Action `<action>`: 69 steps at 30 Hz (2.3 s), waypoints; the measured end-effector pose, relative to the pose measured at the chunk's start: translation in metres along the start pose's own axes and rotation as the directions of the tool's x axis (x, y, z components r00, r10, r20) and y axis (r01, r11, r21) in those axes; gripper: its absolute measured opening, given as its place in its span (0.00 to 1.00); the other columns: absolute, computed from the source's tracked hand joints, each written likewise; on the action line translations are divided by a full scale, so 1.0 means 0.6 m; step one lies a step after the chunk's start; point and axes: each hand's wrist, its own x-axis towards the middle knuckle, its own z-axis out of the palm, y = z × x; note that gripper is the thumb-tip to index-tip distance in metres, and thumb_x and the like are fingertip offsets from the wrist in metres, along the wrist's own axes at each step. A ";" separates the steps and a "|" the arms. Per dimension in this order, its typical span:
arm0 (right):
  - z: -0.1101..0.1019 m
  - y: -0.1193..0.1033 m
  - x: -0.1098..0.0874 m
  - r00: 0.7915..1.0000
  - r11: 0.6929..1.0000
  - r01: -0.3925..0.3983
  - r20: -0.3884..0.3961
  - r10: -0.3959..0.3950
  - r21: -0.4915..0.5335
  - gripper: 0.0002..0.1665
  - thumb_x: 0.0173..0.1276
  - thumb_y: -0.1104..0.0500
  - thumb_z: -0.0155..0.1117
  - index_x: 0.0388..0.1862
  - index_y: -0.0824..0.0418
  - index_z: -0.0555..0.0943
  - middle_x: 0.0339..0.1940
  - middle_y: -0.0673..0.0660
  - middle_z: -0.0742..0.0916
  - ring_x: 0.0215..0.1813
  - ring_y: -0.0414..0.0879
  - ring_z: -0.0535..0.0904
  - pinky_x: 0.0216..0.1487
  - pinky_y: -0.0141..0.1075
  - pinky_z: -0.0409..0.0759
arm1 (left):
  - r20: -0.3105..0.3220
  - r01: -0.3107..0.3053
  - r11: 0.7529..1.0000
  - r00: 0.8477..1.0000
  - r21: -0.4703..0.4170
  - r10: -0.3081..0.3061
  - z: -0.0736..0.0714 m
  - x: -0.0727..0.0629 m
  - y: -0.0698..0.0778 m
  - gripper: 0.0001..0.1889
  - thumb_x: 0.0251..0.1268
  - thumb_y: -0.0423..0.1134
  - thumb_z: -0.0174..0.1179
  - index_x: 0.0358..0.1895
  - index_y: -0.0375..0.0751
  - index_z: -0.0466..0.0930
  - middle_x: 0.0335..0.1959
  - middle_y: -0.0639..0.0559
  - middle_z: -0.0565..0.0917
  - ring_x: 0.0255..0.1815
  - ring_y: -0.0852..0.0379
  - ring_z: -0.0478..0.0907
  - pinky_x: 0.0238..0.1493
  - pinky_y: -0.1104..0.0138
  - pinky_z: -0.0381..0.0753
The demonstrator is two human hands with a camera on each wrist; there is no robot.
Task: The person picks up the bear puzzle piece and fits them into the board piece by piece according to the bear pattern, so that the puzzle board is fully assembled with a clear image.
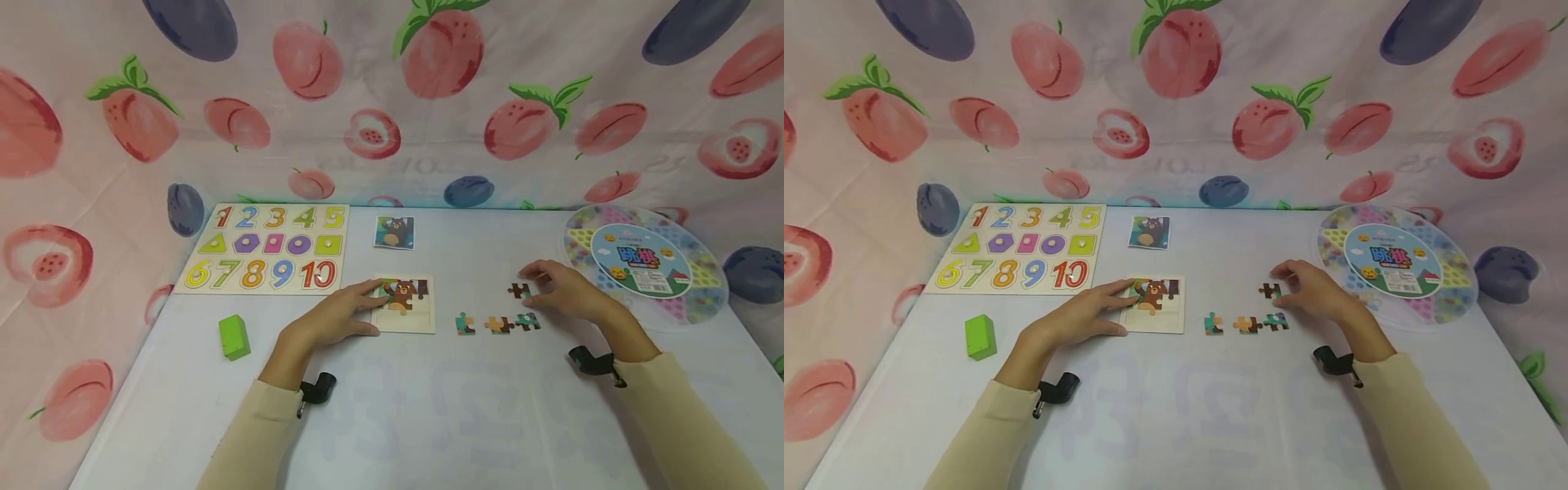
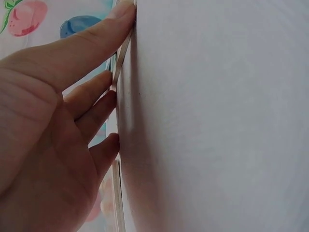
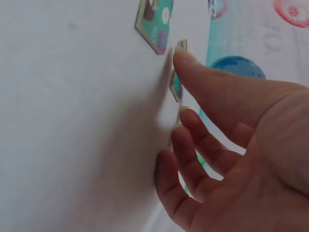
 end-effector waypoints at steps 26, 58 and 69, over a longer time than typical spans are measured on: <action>0.013 0.006 -0.001 0.999 1.000 -0.017 -0.052 0.017 -0.002 0.18 0.70 0.62 0.69 0.57 0.61 0.79 0.59 0.66 0.82 0.61 0.62 0.77 0.65 0.59 0.77 | 0.002 -0.001 1.000 1.000 -0.011 0.001 0.000 -0.002 0.001 0.33 0.63 0.44 0.71 0.73 0.49 0.73 0.84 0.54 0.57 0.86 0.45 0.53 0.84 0.48 0.58; 0.012 -0.029 0.014 0.999 0.994 0.004 -0.039 0.000 0.105 0.17 0.69 0.58 0.71 0.56 0.59 0.84 0.63 0.63 0.83 0.47 0.51 0.79 0.39 0.27 0.79 | 0.001 0.007 1.000 1.000 -0.018 -0.007 0.002 0.003 -0.004 0.33 0.62 0.45 0.72 0.72 0.50 0.73 0.84 0.54 0.59 0.86 0.46 0.53 0.84 0.50 0.57; 0.029 -0.076 0.025 0.993 0.982 0.099 -0.079 -0.087 0.161 0.16 0.68 0.59 0.72 0.54 0.61 0.87 0.60 0.64 0.87 0.53 0.55 0.89 0.42 0.24 0.83 | 0.004 0.018 1.000 1.000 -0.013 -0.018 0.000 0.001 0.000 0.34 0.63 0.45 0.72 0.73 0.51 0.73 0.84 0.55 0.59 0.86 0.46 0.53 0.84 0.49 0.57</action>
